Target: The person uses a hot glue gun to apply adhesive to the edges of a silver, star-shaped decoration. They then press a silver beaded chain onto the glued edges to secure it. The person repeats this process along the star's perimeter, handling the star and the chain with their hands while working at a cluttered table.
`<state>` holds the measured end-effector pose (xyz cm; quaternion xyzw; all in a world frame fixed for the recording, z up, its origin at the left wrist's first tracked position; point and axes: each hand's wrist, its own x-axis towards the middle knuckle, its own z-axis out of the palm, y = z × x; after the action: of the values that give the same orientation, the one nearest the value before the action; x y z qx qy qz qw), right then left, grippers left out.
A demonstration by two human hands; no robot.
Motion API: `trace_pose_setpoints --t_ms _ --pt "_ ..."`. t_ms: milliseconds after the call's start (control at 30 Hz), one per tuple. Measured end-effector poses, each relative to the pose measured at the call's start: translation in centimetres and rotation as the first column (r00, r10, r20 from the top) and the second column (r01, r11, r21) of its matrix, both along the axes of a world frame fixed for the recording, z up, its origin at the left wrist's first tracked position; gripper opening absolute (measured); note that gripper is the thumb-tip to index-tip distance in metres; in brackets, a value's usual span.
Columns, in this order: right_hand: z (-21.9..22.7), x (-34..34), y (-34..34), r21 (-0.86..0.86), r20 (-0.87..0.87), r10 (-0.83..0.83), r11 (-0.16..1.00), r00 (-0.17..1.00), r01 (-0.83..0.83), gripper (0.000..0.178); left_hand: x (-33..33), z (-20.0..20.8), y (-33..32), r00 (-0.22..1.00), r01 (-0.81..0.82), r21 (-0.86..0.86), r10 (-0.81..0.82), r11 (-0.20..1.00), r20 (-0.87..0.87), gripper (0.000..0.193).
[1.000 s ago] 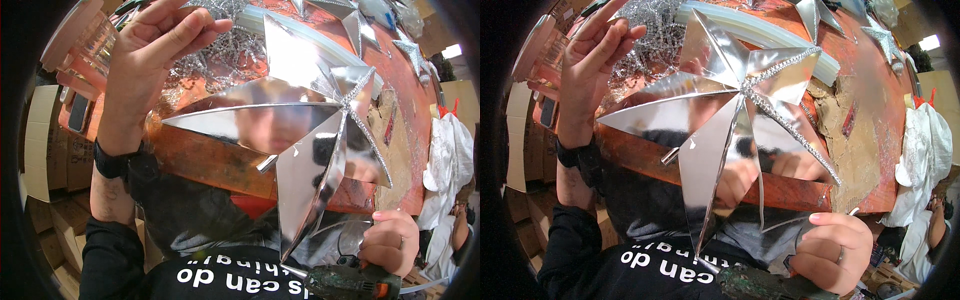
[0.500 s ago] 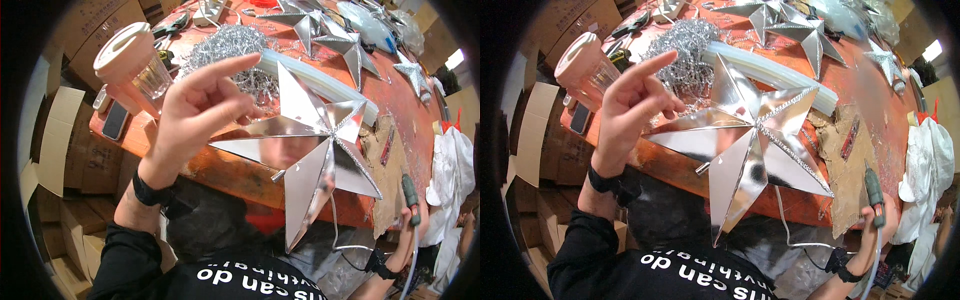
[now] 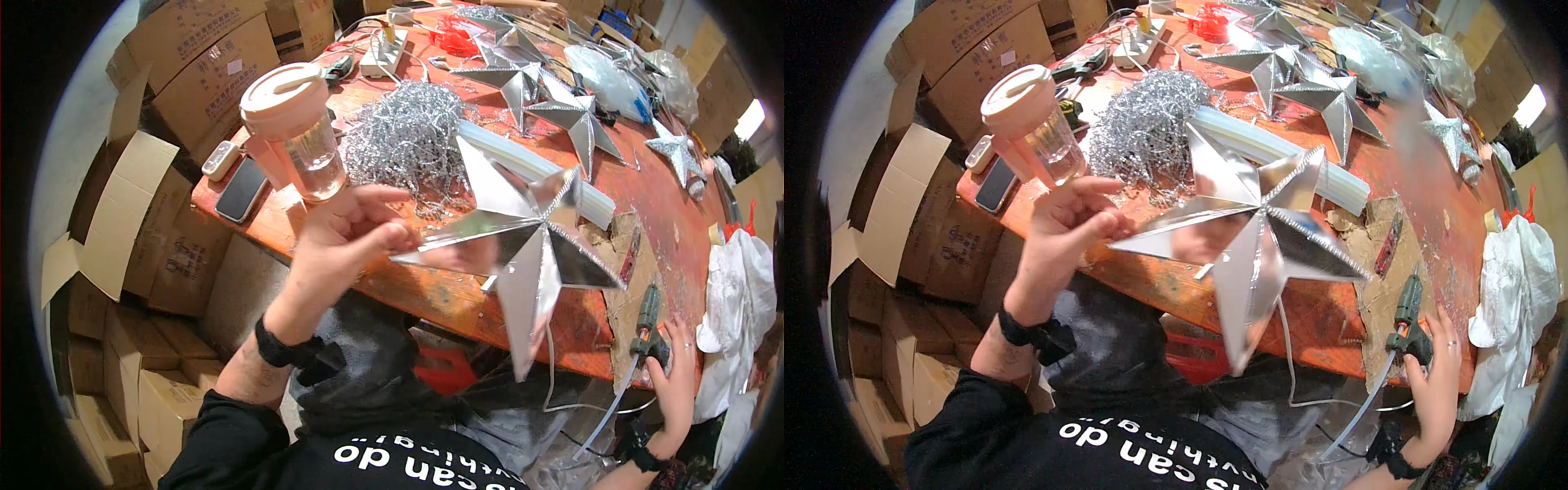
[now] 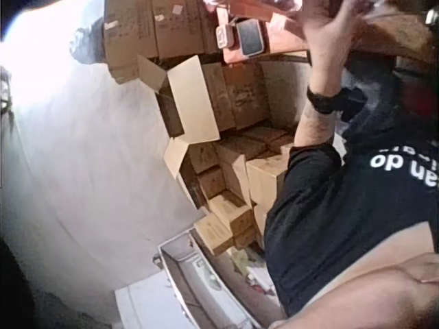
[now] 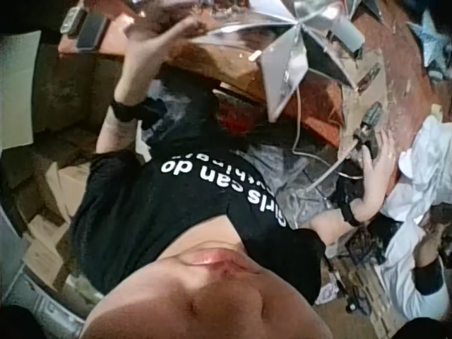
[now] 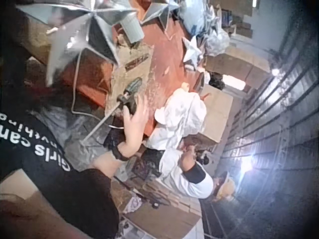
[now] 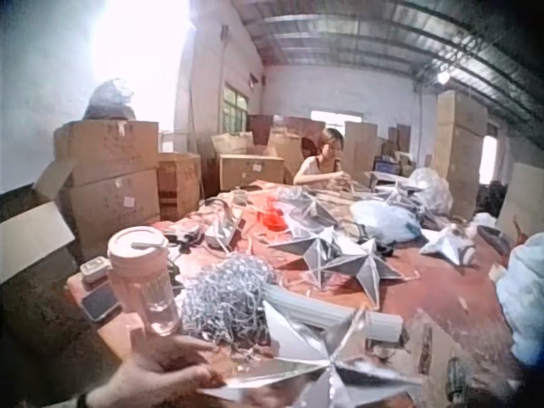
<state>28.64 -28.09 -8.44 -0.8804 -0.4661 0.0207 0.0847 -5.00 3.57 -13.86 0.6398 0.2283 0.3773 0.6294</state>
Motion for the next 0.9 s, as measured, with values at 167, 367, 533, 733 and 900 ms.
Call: trace_pose_setpoints --t_ms 167,367,533,733,900 --pt "3.0 -5.5 0.0 0.217 -0.095 0.043 0.976 0.995 -0.021 0.036 1.5 -0.9 -2.1 0.99 0.058 -0.099 -0.044 0.993 0.136 0.012" --pt "-1.9 -13.5 4.8 0.288 -0.582 0.716 0.625 0.386 -0.725 0.015 -0.9 -1.3 -2.4 0.986 -0.09 -0.003 0.089 0.996 0.141 0.017" --pt "-6.3 -19.0 12.2 0.534 -0.306 0.884 0.467 0.354 -0.704 0.029 -4.2 -0.9 -2.4 0.944 -0.229 -0.136 0.254 0.964 0.21 0.018" --pt "-8.3 -23.6 20.3 0.424 0.014 0.718 0.626 0.696 -0.655 0.04 -10.1 -1.2 -2.2 0.884 -0.467 -0.022 0.466 0.884 -0.03 0.033" --pt "-9.8 -22.7 25.0 0.531 0.213 0.488 0.669 0.846 -0.52 0.045 -14.8 -2.6 -1.7 0.876 -0.466 -0.013 0.459 0.885 -0.148 0.03"
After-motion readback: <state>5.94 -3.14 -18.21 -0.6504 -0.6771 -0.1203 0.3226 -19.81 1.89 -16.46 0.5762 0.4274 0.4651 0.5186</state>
